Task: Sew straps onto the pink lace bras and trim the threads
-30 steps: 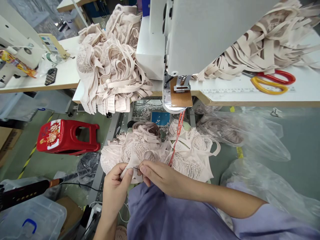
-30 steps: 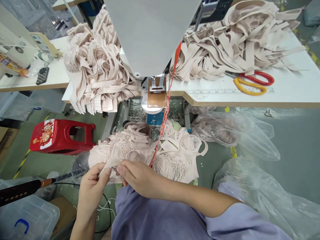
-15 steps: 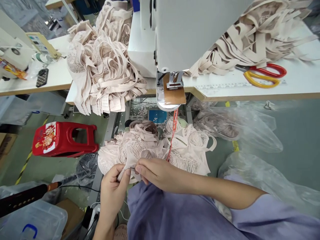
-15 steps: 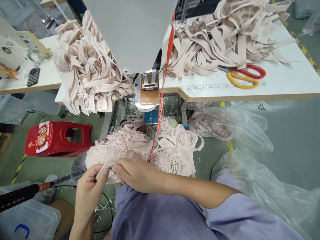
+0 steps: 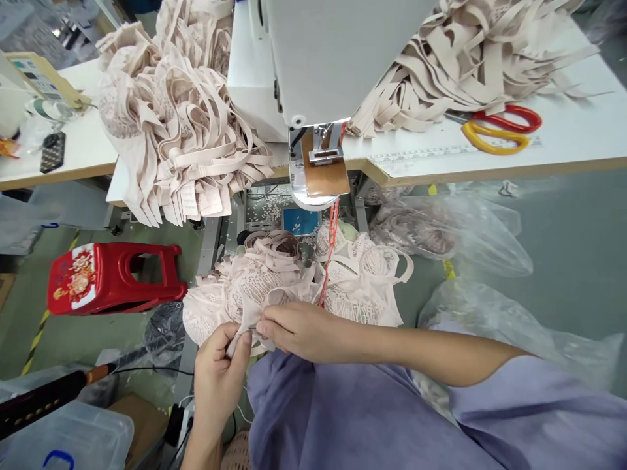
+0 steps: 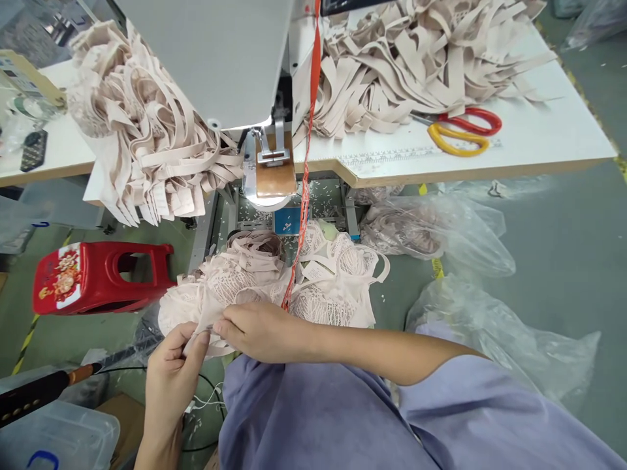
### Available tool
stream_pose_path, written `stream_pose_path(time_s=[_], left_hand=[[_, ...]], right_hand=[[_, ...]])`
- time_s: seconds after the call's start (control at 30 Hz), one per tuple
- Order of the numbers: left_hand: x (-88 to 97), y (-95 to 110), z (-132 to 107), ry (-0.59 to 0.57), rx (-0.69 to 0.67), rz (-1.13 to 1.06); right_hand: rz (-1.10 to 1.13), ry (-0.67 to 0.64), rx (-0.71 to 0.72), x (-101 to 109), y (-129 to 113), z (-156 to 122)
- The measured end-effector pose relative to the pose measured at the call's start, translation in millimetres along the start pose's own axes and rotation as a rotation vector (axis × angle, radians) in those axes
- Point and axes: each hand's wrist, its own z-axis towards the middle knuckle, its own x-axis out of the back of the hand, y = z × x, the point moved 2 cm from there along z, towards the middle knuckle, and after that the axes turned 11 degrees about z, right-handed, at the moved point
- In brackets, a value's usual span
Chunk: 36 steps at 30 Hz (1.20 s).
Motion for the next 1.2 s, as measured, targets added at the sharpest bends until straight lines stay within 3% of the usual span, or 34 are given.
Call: stream_pose_path(time_s=[0.3, 0.5, 0.7, 0.97, 1.2], left_hand=[[-14.5, -12.2, -3.5, -0.105, 0.183, -0.283], [-25.2, -15.9, -4.4, -0.133, 0.276, -0.607], [-21.2, -15.7, -6.1, -0.092, 0.303, -0.638], [-19.8, -4.4, -1.7, -0.077, 0.352, -0.847], [-22.8, -0.3, -1.3, -0.132, 0.392, -0.837]], right_hand=[[-0.090, 0.017, -0.007, -0.5, 5.0, -0.5], [0.134, 0.026, 0.016, 0.0, 9.3, -5.3], [0.388, 0.062, 0.061, 3.4, 19.2, -8.6], [0.424, 0.067, 0.045, -4.4, 26.4, -7.9], [0.411, 0.122, 0.040, -6.4, 25.7, -8.1]])
